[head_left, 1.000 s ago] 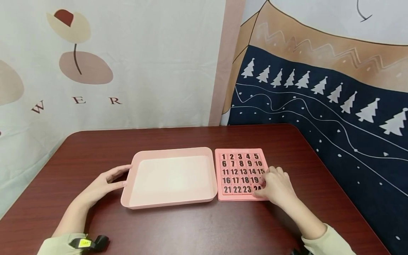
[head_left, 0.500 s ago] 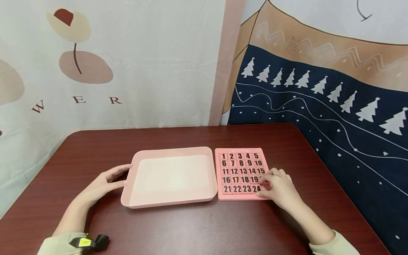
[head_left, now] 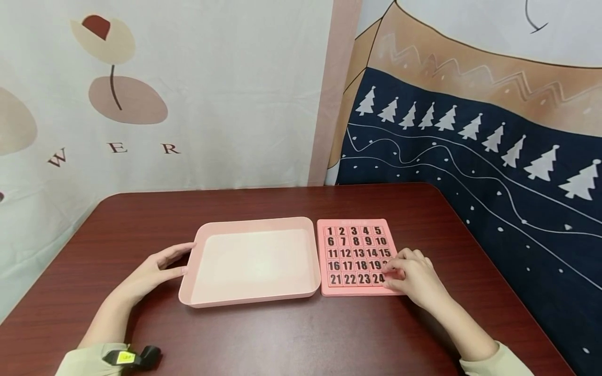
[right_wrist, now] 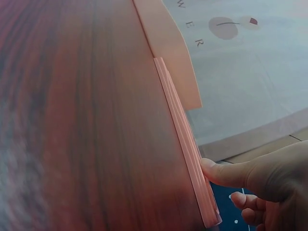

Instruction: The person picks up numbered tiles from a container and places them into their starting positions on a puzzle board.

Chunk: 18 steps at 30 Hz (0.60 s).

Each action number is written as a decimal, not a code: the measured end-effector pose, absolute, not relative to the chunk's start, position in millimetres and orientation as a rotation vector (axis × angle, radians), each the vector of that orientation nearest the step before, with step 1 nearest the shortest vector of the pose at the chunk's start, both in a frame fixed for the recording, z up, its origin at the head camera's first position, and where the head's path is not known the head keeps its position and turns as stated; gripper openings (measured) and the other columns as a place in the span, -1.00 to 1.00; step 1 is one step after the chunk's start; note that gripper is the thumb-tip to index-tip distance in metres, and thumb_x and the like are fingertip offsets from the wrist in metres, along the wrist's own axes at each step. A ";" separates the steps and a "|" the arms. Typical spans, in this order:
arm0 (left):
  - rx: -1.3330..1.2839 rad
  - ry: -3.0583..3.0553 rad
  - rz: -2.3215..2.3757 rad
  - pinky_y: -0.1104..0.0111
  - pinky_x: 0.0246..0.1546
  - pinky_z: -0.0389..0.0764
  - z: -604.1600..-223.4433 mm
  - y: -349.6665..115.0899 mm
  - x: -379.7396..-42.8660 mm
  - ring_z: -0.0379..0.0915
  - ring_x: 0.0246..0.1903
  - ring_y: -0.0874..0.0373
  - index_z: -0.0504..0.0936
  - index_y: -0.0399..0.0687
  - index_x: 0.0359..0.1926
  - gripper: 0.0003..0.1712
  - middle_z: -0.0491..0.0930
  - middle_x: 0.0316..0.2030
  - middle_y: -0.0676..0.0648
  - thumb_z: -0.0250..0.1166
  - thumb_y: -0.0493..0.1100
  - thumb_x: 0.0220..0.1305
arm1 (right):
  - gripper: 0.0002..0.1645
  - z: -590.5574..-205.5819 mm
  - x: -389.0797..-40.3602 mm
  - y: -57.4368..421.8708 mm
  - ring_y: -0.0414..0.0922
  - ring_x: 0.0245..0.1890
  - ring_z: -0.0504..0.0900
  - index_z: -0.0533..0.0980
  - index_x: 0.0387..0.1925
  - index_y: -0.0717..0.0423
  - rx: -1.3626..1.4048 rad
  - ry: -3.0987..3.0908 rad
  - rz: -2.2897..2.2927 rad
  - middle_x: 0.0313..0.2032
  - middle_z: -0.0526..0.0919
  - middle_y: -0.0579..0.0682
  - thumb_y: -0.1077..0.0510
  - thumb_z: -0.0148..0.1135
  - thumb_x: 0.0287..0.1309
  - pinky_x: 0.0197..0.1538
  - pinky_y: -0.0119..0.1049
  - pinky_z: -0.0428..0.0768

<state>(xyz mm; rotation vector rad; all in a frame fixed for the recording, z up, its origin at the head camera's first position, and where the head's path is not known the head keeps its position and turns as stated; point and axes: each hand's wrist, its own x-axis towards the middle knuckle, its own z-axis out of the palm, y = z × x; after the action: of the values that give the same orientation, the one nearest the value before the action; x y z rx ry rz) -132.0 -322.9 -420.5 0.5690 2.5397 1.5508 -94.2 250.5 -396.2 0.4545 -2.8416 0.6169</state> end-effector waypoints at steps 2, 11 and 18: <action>0.573 2.539 1.551 0.64 0.03 0.26 -420.9 -323.1 -132.0 0.16 0.19 0.54 0.31 -0.18 0.35 -0.39 0.38 0.23 0.14 0.24 -0.28 0.30 | -0.74 -397.4 -95.0 252.0 -0.11 -0.33 0.31 0.71 -0.42 -0.08 0.467 -2.828 0.622 -0.38 0.45 -0.15 0.15 0.60 -0.29 -0.26 -0.16 0.22; 0.565 2.526 1.565 0.64 0.03 0.25 -420.9 -323.4 -131.6 0.15 0.19 0.54 0.31 -0.19 0.35 -0.38 0.38 0.23 0.16 0.24 -0.28 0.30 | -0.73 -402.1 -98.9 257.8 -0.16 -0.35 0.31 0.71 -0.43 -0.15 0.514 -2.803 0.637 -0.39 0.46 -0.18 0.13 0.61 -0.30 -0.29 -0.18 0.22; 0.560 2.525 1.565 0.64 0.03 0.26 -419.4 -323.2 -131.2 0.16 0.19 0.54 0.31 -0.21 0.35 -0.38 0.39 0.22 0.15 0.24 -0.28 0.30 | -0.72 -402.2 -101.4 259.6 -0.16 -0.35 0.31 0.71 -0.42 -0.16 0.496 -2.811 0.641 -0.37 0.48 -0.17 0.15 0.61 -0.29 -0.29 -0.19 0.20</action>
<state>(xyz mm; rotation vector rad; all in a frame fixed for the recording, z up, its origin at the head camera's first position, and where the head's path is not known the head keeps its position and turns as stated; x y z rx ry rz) -131.2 -323.2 -419.4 0.5604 2.5245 1.5652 -101.4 259.6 -402.2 0.4961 -2.8105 0.6414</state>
